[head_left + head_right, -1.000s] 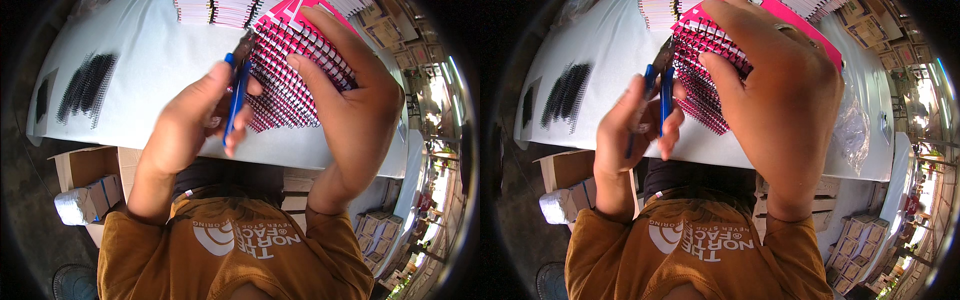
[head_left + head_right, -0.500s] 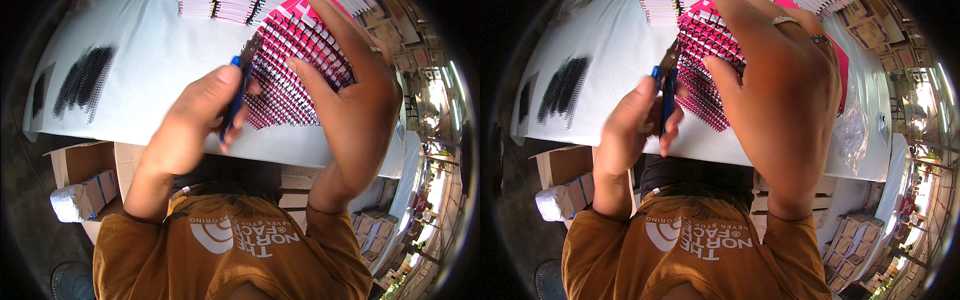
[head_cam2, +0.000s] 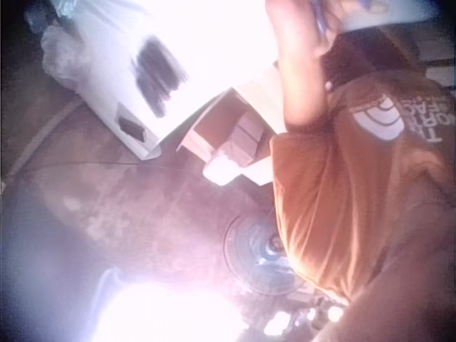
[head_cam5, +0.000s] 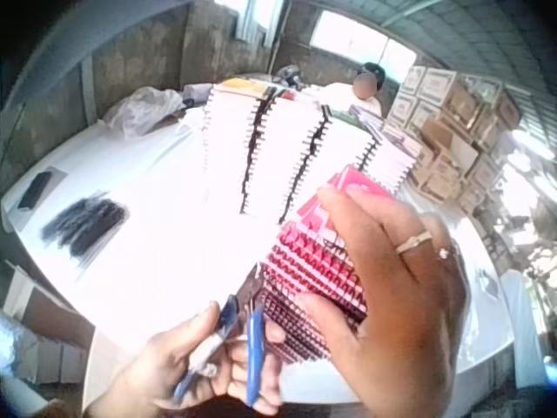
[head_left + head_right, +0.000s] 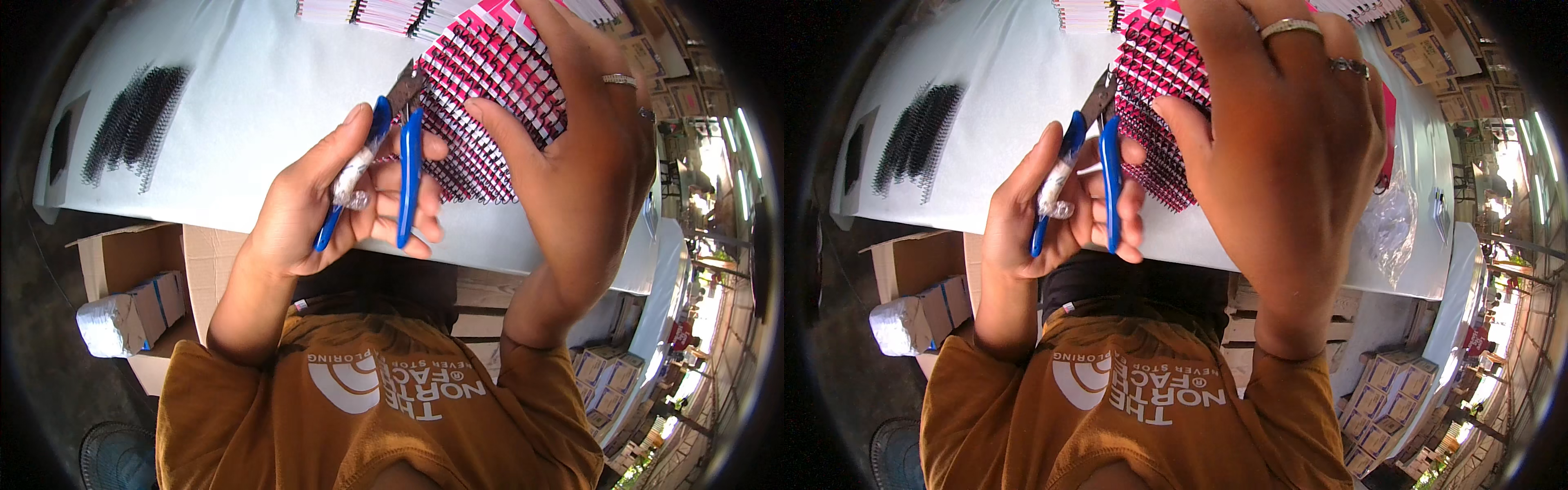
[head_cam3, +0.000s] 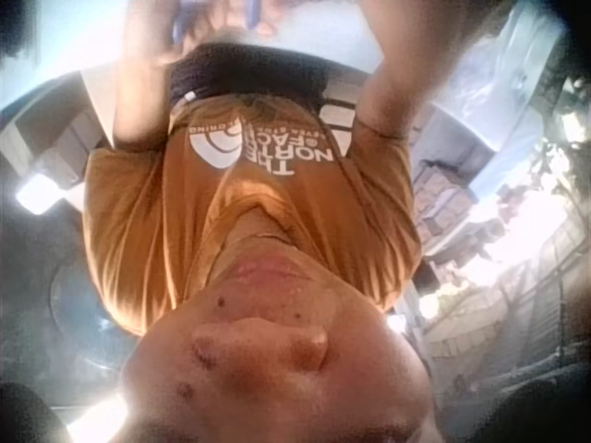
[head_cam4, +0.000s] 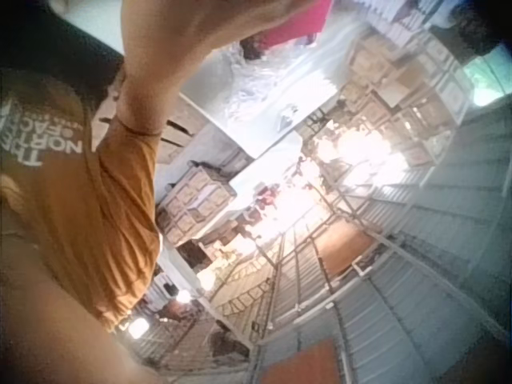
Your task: The person cuts spiral binding coils with pliers, stacks notebooks, and places finished notebooks into a cardboard box.
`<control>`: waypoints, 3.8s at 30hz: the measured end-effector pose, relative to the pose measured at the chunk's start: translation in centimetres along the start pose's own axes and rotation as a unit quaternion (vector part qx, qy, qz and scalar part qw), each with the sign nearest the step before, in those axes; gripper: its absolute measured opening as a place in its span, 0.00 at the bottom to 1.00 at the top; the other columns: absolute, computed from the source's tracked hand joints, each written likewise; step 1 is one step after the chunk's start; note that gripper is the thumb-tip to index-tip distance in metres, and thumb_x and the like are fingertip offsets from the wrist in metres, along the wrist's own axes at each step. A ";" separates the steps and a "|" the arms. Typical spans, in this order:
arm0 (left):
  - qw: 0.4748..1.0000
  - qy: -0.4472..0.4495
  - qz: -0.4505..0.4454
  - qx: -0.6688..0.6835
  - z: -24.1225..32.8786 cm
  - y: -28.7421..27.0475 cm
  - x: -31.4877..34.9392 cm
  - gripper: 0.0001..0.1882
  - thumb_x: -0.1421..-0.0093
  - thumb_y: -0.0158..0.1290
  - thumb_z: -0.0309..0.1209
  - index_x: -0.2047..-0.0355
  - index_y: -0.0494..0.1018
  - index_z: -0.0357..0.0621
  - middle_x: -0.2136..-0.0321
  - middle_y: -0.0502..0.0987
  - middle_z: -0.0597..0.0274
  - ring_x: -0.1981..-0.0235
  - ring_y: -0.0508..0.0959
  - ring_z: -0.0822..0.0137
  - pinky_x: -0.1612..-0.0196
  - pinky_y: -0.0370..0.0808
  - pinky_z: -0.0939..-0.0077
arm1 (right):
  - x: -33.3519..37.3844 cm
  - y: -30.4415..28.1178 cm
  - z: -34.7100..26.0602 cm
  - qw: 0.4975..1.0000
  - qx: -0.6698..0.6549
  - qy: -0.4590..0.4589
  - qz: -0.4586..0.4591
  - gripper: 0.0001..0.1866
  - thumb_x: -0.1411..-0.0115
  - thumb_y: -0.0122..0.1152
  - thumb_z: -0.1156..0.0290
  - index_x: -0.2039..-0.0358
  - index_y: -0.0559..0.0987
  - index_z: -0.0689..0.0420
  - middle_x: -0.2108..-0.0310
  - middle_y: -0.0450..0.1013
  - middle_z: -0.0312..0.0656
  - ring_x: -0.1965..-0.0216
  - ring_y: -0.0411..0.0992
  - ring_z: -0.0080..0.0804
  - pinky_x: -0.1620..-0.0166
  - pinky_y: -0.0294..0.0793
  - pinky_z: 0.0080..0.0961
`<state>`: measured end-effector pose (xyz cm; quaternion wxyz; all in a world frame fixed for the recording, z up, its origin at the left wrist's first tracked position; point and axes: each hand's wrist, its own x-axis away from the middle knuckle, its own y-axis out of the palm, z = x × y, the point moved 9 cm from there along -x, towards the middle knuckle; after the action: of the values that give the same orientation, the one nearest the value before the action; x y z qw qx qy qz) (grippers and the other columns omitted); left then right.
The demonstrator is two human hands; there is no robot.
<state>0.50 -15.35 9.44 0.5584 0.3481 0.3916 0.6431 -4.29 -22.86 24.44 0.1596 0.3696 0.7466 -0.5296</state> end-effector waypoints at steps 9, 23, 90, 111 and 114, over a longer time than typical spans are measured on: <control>0.994 0.004 0.018 -0.106 0.3 0.3 0.6 0.38 0.37 0.24 0.56 0.47 0.57 0.29 0.65 0.73 0.39 0.64 0.78 0.48 0.62 0.78 0.59 | 0.5 0.0 0.2 1.000 0.001 0.001 0.007 0.19 0.52 0.65 0.71 0.58 0.75 0.56 0.66 0.73 0.45 0.69 0.72 0.28 0.61 0.72 0.27; 0.999 -0.006 -0.013 -0.033 -0.1 -0.2 0.3 0.33 0.35 0.28 0.53 0.50 0.64 0.34 0.69 0.75 0.54 0.68 0.78 0.62 0.66 0.76 0.72 | 0.4 -0.7 1.4 1.000 0.003 -0.005 0.025 0.20 0.52 0.64 0.70 0.57 0.73 0.56 0.64 0.72 0.45 0.67 0.71 0.29 0.60 0.72 0.28; 0.800 0.041 0.244 -0.547 2.4 -3.6 1.6 0.29 0.35 0.32 0.53 0.58 0.70 0.38 0.81 0.69 0.67 0.76 0.72 0.74 0.72 0.69 0.83 | 2.2 -1.4 1.7 0.996 0.026 -0.038 0.080 0.24 0.49 0.60 0.67 0.52 0.66 0.57 0.59 0.66 0.49 0.61 0.67 0.35 0.56 0.69 0.34; 0.996 -0.071 0.046 -0.015 -1.3 -3.0 0.9 0.34 0.36 0.28 0.55 0.52 0.66 0.35 0.73 0.73 0.56 0.69 0.78 0.61 0.64 0.76 0.72 | 2.2 -3.1 3.4 0.993 0.030 -0.046 0.105 0.25 0.48 0.58 0.65 0.51 0.64 0.58 0.57 0.64 0.50 0.59 0.66 0.37 0.55 0.68 0.36; 0.911 -0.005 0.171 -0.375 0.6 -5.0 1.7 0.30 0.36 0.35 0.52 0.53 0.66 0.33 0.71 0.74 0.55 0.72 0.77 0.61 0.67 0.73 0.72 | 2.4 -3.2 3.9 0.993 0.026 -0.051 0.106 0.25 0.48 0.58 0.65 0.51 0.64 0.58 0.56 0.63 0.50 0.59 0.65 0.37 0.55 0.68 0.36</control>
<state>3.05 -13.25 5.22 0.5313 0.1781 0.0534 0.8265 -8.81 -26.03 23.54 0.2430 0.4233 0.6800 -0.5472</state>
